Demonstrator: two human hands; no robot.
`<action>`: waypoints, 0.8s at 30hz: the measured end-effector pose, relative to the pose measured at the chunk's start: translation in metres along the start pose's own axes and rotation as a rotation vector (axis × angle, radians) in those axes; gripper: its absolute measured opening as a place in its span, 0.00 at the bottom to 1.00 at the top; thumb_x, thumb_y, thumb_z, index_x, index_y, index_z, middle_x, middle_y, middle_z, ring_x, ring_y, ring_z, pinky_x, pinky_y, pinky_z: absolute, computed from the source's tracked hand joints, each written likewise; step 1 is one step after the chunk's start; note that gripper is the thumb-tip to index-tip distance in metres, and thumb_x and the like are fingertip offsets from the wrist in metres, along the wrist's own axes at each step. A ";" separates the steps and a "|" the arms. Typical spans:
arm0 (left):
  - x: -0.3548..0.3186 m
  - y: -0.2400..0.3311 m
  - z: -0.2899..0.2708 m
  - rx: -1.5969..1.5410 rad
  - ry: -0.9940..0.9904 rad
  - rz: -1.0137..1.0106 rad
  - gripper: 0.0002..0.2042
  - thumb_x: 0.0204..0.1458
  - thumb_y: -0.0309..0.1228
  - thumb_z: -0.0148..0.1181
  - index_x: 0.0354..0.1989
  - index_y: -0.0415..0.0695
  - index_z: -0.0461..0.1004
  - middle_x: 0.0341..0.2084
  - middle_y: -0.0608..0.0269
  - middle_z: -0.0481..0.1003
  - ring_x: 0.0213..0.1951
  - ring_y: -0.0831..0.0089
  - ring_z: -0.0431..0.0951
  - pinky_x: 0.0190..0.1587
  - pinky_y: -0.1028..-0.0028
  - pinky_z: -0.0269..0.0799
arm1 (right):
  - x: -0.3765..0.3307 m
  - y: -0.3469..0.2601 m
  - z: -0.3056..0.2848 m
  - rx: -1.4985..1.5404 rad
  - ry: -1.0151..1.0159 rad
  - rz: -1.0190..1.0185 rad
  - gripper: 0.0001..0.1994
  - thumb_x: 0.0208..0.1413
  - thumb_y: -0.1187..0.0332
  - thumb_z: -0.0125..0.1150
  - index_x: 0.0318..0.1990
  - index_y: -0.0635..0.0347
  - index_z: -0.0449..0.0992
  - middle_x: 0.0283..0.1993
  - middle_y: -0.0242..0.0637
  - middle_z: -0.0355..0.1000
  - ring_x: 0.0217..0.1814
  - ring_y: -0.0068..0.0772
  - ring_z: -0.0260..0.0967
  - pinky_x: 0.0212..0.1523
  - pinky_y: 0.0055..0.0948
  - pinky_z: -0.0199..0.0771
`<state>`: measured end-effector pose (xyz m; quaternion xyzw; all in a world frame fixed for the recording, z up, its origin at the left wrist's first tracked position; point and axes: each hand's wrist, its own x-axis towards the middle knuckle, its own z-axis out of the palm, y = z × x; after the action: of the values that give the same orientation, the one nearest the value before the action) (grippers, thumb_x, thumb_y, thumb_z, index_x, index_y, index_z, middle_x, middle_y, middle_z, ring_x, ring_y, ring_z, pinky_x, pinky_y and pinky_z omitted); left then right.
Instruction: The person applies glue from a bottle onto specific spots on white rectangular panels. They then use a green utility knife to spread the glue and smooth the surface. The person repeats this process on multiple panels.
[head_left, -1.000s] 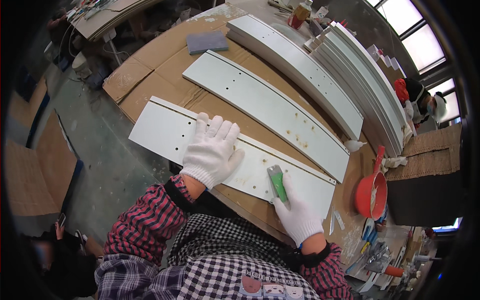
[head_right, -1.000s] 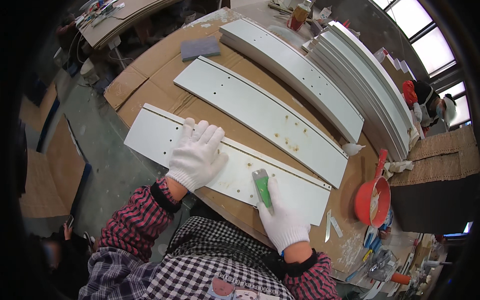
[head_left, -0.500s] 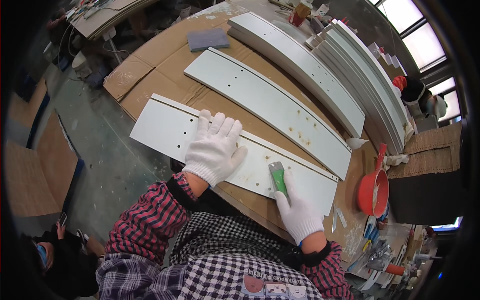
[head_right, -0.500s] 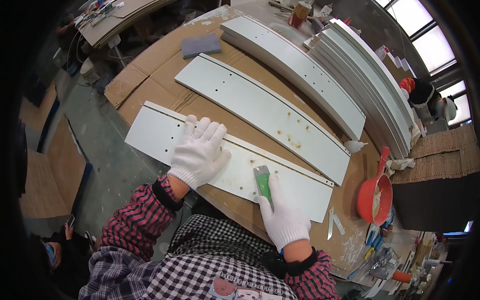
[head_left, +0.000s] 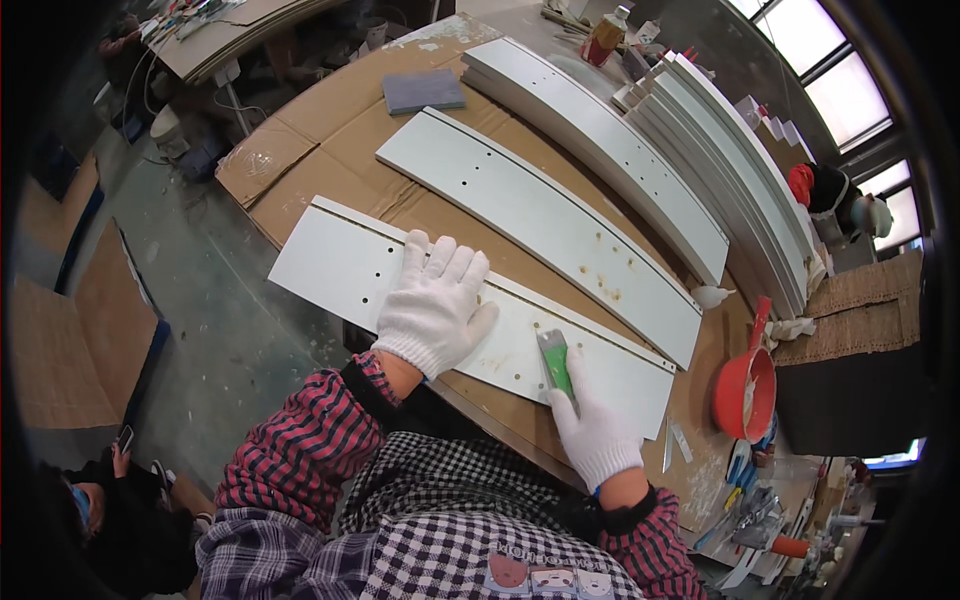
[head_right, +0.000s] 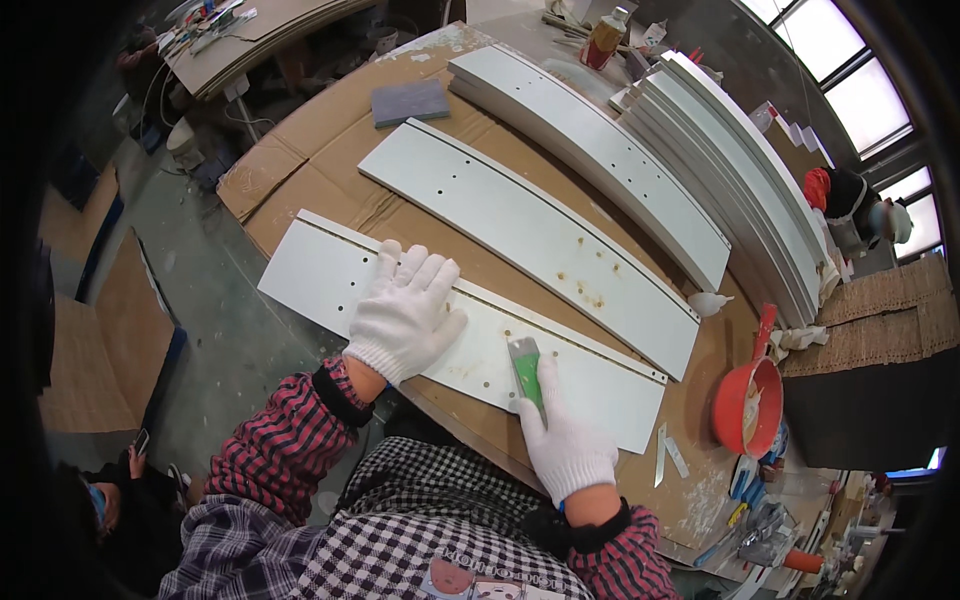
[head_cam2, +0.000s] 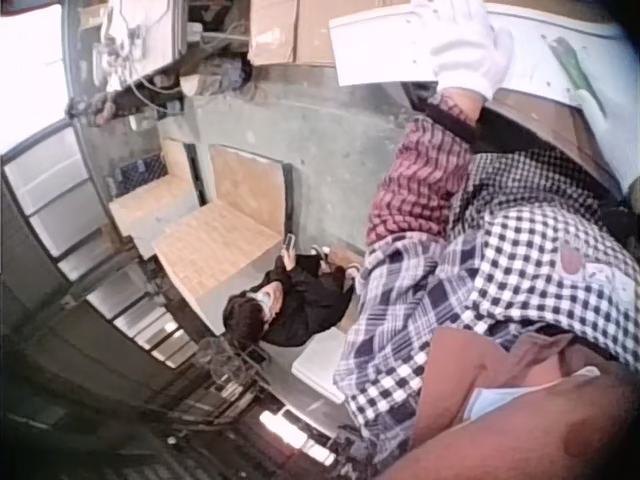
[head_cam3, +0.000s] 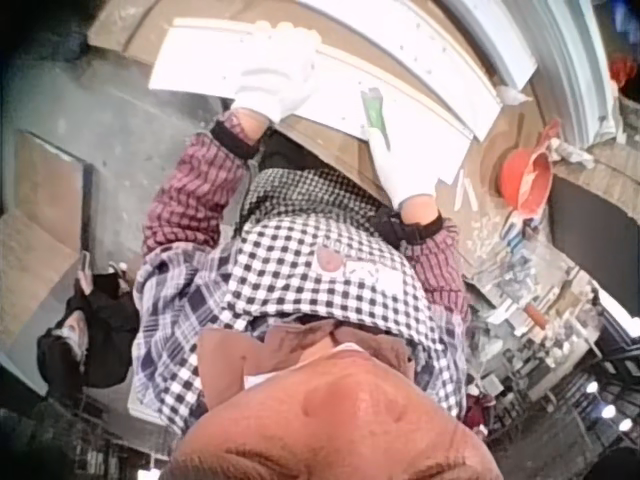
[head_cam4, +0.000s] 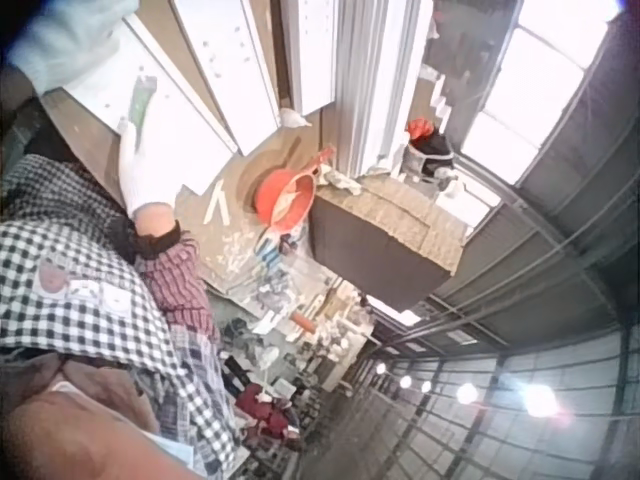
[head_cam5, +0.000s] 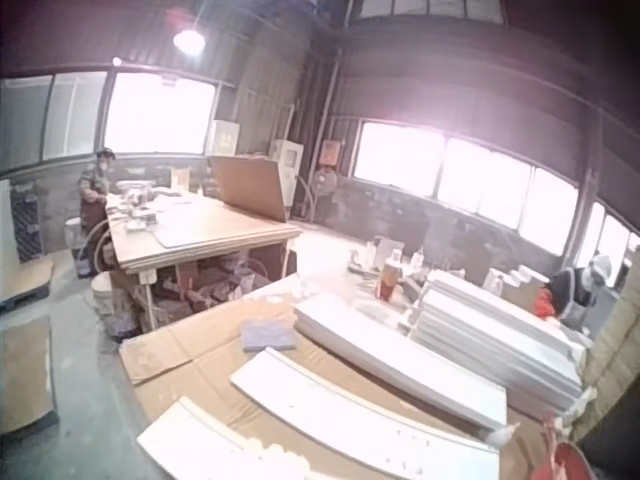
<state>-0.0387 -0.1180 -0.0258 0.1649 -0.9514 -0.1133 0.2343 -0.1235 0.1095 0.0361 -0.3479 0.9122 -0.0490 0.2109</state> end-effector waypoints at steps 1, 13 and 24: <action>0.003 -0.002 -0.001 0.006 0.057 0.008 0.19 0.51 0.38 0.57 0.47 0.39 0.72 0.41 0.56 0.73 0.51 0.56 0.69 0.66 0.49 0.51 | 0.005 -0.002 -0.003 -0.009 -0.017 -0.001 0.31 0.63 0.51 0.50 0.72 0.43 0.55 0.47 0.52 0.76 0.42 0.57 0.76 0.42 0.51 0.76; 0.002 -0.005 -0.006 0.023 0.015 -0.001 0.15 0.50 0.29 0.57 0.46 0.39 0.72 0.40 0.56 0.73 0.51 0.57 0.71 0.65 0.50 0.54 | 0.012 -0.018 -0.022 -0.079 -0.133 -0.049 0.31 0.61 0.54 0.55 0.70 0.52 0.58 0.53 0.51 0.74 0.51 0.54 0.73 0.47 0.50 0.75; 0.013 -0.001 -0.008 0.009 -0.012 0.017 0.15 0.50 0.29 0.57 0.46 0.38 0.72 0.41 0.57 0.73 0.50 0.57 0.71 0.65 0.50 0.54 | 0.003 0.009 0.000 -0.097 0.153 -0.259 0.31 0.63 0.49 0.50 0.72 0.45 0.55 0.43 0.53 0.77 0.38 0.59 0.77 0.36 0.55 0.75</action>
<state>-0.0458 -0.1251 -0.0140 0.1574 -0.9545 -0.1080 0.2289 -0.1309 0.1147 0.0328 -0.4676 0.8744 -0.0580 0.1155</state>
